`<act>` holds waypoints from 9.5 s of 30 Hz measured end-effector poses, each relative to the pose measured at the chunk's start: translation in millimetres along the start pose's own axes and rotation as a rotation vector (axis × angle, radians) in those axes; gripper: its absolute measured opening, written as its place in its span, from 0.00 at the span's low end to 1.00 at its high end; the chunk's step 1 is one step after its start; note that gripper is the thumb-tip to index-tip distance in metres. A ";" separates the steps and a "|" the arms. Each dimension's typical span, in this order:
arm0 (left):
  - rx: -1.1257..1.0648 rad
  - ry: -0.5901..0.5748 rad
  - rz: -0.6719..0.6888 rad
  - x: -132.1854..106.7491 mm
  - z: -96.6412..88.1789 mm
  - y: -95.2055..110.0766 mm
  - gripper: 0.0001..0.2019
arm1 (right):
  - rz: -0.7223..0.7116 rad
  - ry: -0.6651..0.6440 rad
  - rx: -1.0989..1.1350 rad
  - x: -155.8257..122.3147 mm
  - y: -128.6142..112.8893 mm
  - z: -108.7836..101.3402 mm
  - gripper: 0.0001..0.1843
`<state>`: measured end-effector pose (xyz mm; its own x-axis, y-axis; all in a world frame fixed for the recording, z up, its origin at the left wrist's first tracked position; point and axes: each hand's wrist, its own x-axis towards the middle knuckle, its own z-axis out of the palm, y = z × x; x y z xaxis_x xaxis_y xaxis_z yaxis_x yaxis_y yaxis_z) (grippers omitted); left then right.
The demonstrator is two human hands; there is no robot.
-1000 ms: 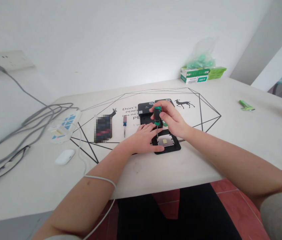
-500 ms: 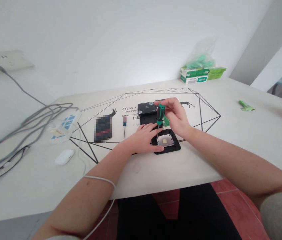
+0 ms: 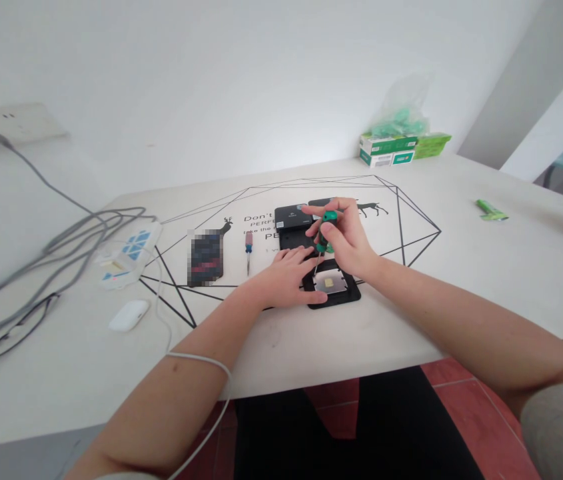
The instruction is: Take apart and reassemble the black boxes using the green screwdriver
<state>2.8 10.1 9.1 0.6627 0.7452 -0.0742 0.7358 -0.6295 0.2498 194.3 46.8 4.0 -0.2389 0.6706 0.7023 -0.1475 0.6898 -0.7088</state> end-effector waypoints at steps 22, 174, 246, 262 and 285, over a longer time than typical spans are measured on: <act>0.015 -0.037 -0.024 0.6 -1.7 1.6 0.48 | -0.054 0.030 0.028 2.0 -2.2 -5.2 0.09; 0.090 0.279 0.125 9.8 10.8 -3.6 0.10 | -0.247 0.070 -0.450 0.0 -3.0 -1.4 0.25; 0.003 0.690 0.203 10.8 2.2 -15.0 0.07 | -0.003 -0.174 0.242 13.8 -30.5 -2.5 0.10; -0.073 0.357 0.282 -0.6 0.5 5.7 0.07 | 0.529 -0.288 0.762 16.4 -42.1 -7.7 0.11; -0.073 0.227 0.237 -2.5 -4.4 9.7 0.11 | 0.525 -0.323 0.759 11.9 -38.6 -6.4 0.17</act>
<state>7.7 3.0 15.9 0.7602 0.6150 0.2096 0.5474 -0.7800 0.3034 203.3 29.9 40.1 -0.6853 0.6572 0.3137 -0.4990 -0.1101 -0.8595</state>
